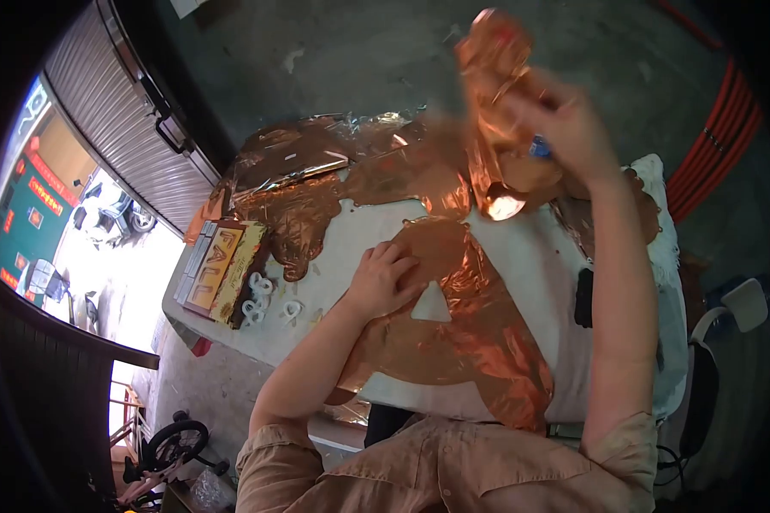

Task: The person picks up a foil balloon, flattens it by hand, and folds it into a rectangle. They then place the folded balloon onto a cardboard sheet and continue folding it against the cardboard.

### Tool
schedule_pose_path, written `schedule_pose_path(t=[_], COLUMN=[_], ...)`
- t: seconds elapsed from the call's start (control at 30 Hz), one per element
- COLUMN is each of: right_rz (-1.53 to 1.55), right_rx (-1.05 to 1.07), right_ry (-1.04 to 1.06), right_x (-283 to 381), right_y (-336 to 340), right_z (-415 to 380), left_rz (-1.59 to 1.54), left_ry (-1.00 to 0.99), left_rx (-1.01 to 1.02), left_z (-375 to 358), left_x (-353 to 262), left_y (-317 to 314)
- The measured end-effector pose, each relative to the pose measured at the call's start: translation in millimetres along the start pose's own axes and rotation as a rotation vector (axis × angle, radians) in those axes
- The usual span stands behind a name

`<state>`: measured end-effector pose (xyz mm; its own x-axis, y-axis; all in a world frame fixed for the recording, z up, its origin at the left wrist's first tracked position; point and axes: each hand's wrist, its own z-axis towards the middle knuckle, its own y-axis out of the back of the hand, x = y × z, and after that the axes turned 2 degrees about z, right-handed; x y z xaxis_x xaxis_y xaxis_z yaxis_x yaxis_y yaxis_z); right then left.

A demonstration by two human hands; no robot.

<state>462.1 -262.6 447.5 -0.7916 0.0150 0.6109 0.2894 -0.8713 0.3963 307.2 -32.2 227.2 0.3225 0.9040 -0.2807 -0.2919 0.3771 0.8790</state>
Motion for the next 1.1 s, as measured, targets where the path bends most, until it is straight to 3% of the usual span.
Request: schedule_pose_path(t=[0.07, 0.1, 0.17, 0.2, 0.27, 0.3, 0.33, 0.4, 0.5, 0.53, 0.6, 0.67, 0.77, 0.87, 1.0, 1.1], right_rz=[0.093, -0.028, 0.147, 0.170, 0.168, 0.126, 0.127, 0.151, 0.306, 0.307, 0.352, -0.170, -0.399, -0.519, -0.486, -0.479], right_rx=[0.187, 0.278, 0.348, 0.487, 0.701, 0.796, 0.795, 0.962, 1.089, 1.087, 0.906, 0.712, 0.542, 0.522, 0.632, 0.655], right_ry=[-0.018, 0.130, 0.281, 0.332, 0.214, 0.160, 0.160, 0.003, -0.054, -0.057, -0.520, -0.300, -0.203, -0.138, -0.236, -0.241], right_x=[21, 25, 21, 23, 27, 32, 31, 31, 36, 35, 30, -4, -6, -51, -49, -48], right_y=[-14, -19, -46, -56, -71, -75, -78, -79, -65, -63, -58, -72, -89, -124, -123, -119], right_z=[-36, -50, -93, -111, -160, -180, -198, -222, -225, -223, -210, -206, -211, -241, -238, -237], left_rz=[-0.003, -0.001, 0.086, 0.088, 0.128, 0.516, 0.516, 0.232, 0.171, 0.170, 0.129, 0.140, 0.163, 0.096, 0.054, -0.034], left_ry=[-0.027, -0.026, -0.048, -0.048, 0.003, -0.137, -0.137, 0.031, 0.131, 0.130, 0.016, 0.029, 0.036, 0.019, -0.104, -0.086], left_rx=[-0.009, -0.008, 0.007, 0.007, 0.032, 0.101, 0.102, 0.287, 0.429, 0.432, 0.216, 0.189, 0.148, 0.106, 0.079, 0.150], left_z=[0, -1, 0, 1, 0, 0, 2, 8, 9, 5, -3, -6, -10, -13, -21, -41], left_x=[0, 0, 2, 9, 26, 16, 12, 3, -11, -11, -9, -19, -29, -24, -13, -15], left_y=[-3, -4, -7, -16, -37, -19, -14, -4, 11, 5, -10, -17, -25, -24, 5, 28])
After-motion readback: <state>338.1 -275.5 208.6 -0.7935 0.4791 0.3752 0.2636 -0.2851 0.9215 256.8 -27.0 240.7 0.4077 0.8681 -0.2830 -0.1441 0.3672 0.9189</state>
